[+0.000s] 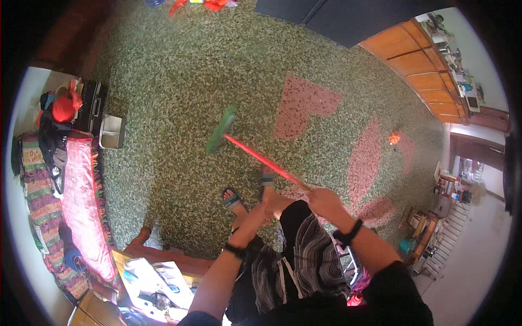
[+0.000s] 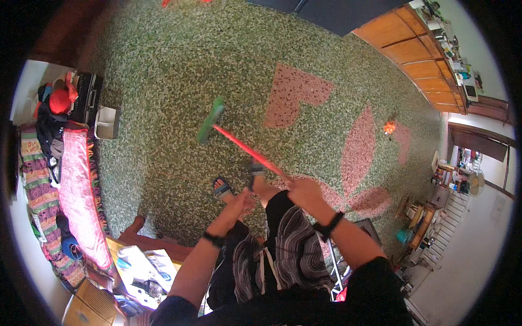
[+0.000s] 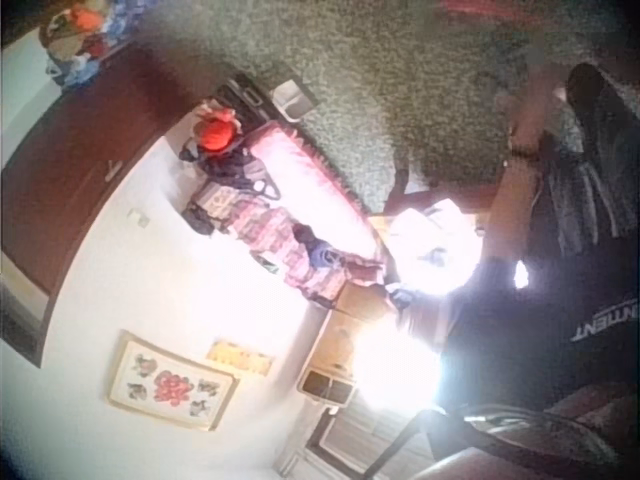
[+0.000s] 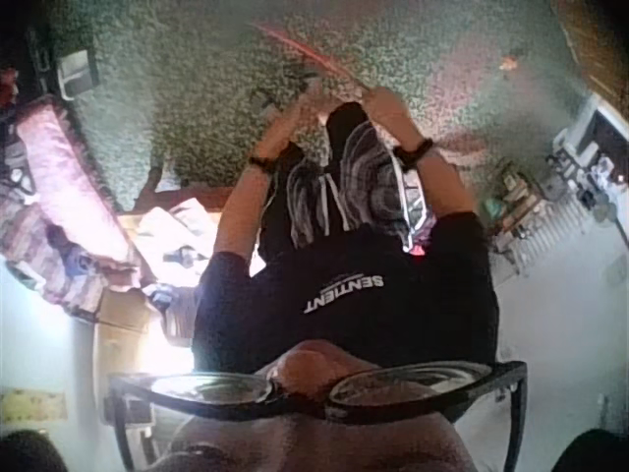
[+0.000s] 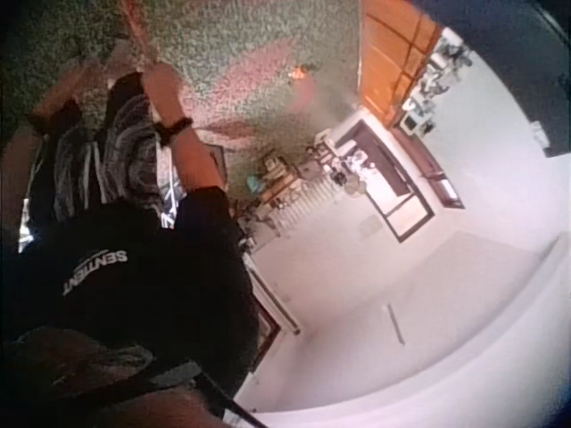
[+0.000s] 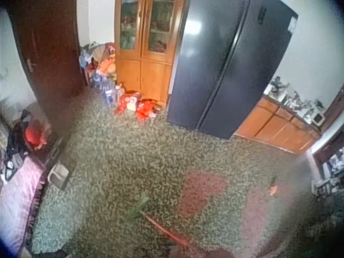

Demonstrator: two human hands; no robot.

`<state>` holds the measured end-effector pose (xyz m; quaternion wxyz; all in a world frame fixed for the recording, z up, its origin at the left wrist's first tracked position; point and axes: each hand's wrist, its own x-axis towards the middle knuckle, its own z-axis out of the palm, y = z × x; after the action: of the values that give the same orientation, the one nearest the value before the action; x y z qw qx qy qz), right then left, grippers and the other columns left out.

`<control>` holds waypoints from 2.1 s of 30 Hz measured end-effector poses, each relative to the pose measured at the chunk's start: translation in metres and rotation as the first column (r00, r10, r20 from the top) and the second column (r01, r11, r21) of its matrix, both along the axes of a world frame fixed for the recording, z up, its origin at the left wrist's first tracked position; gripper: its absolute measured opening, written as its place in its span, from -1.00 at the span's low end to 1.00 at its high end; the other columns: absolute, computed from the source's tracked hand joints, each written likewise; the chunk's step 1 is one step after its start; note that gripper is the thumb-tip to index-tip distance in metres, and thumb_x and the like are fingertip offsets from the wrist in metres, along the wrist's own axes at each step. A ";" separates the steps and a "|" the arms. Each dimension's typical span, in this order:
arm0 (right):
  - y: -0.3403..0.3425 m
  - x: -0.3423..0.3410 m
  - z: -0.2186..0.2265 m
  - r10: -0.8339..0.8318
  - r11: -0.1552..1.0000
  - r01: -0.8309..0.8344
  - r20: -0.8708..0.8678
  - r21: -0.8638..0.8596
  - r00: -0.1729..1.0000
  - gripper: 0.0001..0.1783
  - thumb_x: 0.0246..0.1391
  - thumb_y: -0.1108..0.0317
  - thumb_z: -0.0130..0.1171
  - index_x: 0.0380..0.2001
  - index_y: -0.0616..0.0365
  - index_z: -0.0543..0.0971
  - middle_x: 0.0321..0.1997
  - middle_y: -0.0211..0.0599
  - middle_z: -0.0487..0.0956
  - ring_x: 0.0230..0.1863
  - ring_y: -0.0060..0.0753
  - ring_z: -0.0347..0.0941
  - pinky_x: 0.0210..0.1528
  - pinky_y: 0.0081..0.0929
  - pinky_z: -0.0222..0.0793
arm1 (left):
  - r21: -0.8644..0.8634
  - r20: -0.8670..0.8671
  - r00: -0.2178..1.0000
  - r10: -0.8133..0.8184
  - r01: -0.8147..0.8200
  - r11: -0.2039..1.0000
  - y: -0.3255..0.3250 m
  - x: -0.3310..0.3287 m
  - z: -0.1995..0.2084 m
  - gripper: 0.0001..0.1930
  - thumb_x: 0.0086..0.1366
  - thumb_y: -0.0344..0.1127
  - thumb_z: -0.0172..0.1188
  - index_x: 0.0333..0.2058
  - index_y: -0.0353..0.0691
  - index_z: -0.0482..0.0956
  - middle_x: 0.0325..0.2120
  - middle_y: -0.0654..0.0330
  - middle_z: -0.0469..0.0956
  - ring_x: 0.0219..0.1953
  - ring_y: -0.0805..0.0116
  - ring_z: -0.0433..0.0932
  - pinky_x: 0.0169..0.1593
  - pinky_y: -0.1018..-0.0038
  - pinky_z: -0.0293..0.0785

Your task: The person carries a broom and dustpan into a room and sweeps the floor around a table, bed, and various household items.

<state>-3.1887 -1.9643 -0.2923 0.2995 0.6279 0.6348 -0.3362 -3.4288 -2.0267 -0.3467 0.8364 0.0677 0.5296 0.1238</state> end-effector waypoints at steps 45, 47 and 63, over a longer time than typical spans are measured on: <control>0.124 0.253 0.051 -0.083 0.996 0.087 0.146 -0.022 0.986 -0.77 -0.06 0.31 0.02 -0.41 0.21 0.57 -0.46 0.04 0.57 -0.38 0.05 0.54 -0.29 -0.12 0.47 | -0.280 0.323 0.754 0.572 -0.501 0.819 0.141 0.446 -0.050 -0.72 0.38 -0.20 -0.23 -0.43 -0.24 0.32 -0.58 0.14 0.40 -0.49 0.25 0.43 -0.40 0.35 0.36; 0.115 0.265 0.067 -0.065 0.998 0.068 0.194 -0.010 0.979 -0.74 -0.04 0.28 0.00 -0.47 0.25 0.57 -0.45 0.05 0.57 -0.38 0.05 0.54 -0.29 -0.11 0.47 | -0.361 0.297 0.752 0.589 -0.483 0.798 0.143 0.461 -0.015 -0.73 0.39 -0.21 -0.24 -0.44 -0.20 0.30 -0.57 0.17 0.38 -0.48 0.31 0.39 -0.43 0.42 0.31; 0.126 0.276 -0.004 -0.116 0.983 0.115 0.004 0.145 0.993 -0.72 -0.06 0.18 0.02 -0.55 0.15 0.58 -0.57 -0.11 0.57 -0.49 -0.05 0.55 -0.46 -0.22 0.47 | -0.122 -0.287 0.837 0.466 -0.514 0.849 0.169 0.454 -0.062 -0.57 0.39 -0.05 -0.29 -0.51 -0.28 0.28 -0.70 0.17 0.33 -0.69 0.33 0.36 -0.61 0.37 0.36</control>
<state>-2.9130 -1.8382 -0.2967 0.2371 0.6857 0.6182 -0.3023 -2.9745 -1.8578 -0.4089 0.7065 -0.1376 0.6383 0.2730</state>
